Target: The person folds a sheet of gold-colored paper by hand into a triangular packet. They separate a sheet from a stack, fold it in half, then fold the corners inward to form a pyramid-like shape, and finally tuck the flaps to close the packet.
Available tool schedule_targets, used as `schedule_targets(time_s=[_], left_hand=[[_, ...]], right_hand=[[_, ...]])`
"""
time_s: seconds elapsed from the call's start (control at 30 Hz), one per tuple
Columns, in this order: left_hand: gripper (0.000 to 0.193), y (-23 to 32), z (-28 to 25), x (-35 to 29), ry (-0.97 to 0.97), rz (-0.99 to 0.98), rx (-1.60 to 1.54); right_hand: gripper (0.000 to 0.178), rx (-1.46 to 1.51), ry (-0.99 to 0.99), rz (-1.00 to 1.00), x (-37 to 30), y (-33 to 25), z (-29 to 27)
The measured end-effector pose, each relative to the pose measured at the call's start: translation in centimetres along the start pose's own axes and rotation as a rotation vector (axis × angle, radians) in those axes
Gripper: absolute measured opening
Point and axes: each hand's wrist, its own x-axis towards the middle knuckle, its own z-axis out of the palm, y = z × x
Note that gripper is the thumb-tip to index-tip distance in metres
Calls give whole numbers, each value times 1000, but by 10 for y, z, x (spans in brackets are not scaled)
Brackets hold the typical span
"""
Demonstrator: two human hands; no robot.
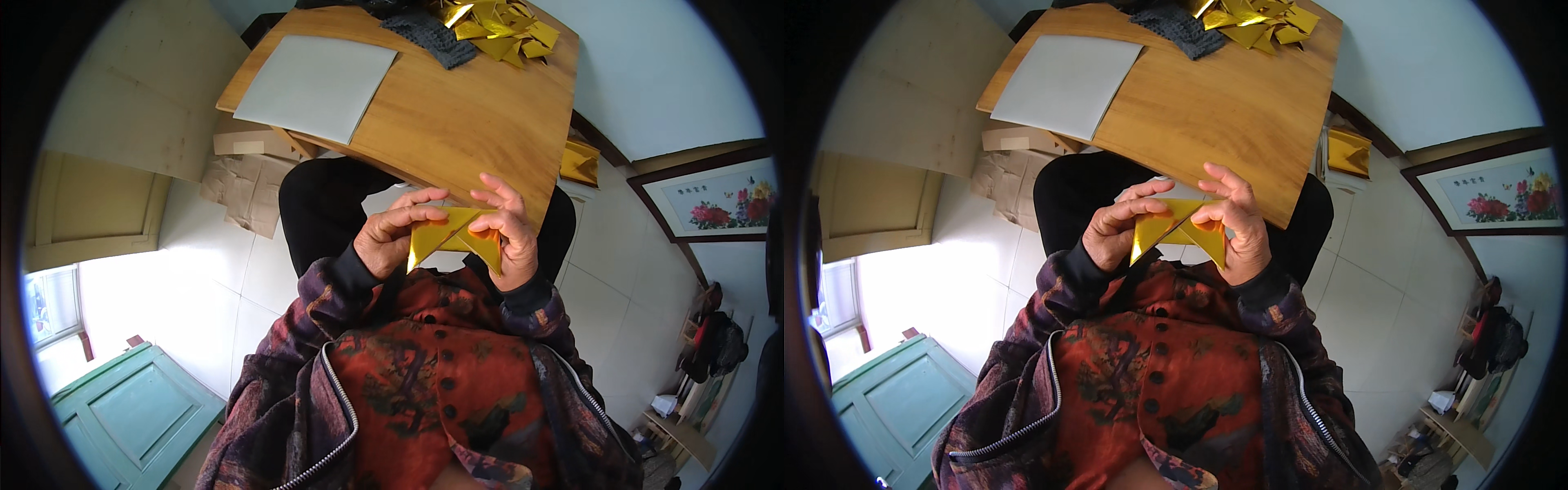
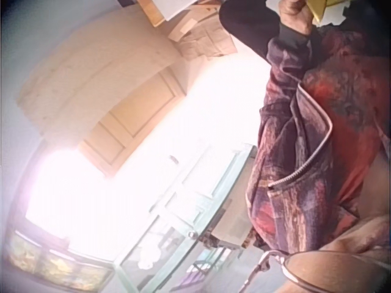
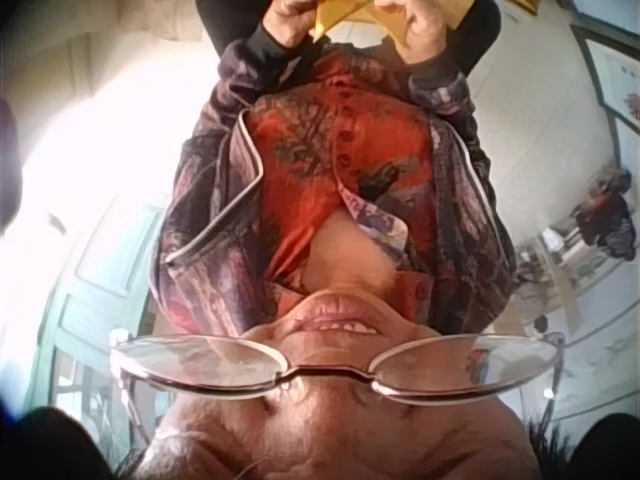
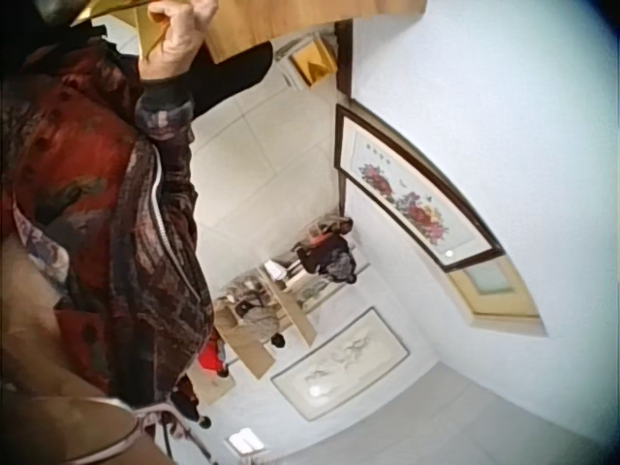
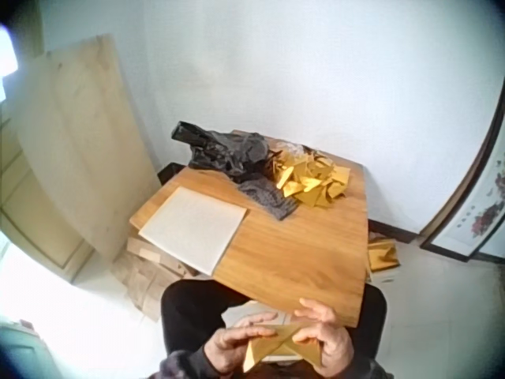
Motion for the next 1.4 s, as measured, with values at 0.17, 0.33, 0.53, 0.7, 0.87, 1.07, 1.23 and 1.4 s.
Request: schedule_targets(time_s=[0.17,0.33,0.53,0.7,0.87,1.07,1.23,1.4], left_hand=[[45,3,-5,-1,9,-149,-139],[37,1,-16,-6,-17,-287,-403],[35,-4,-16,-2,-28,-346,-508],[47,-8,-8,5,-40,-459,-269],[34,-17,-4,4,194,-469,-260],[15,-33,-7,6,443,-308,-430],[10,-37,7,2,400,-290,-505],[16,-33,10,-1,360,-301,-532]], right_hand=[[19,94,-24,98,-4,-1,2],[17,175,-37,119,-6,-2,1],[17,193,-59,111,-3,-4,1],[15,286,-155,156,-5,-4,6],[32,475,42,402,-11,9,7],[47,650,-160,751,-23,13,15],[21,594,-192,721,-21,5,21],[19,408,-211,739,-17,-3,15]])
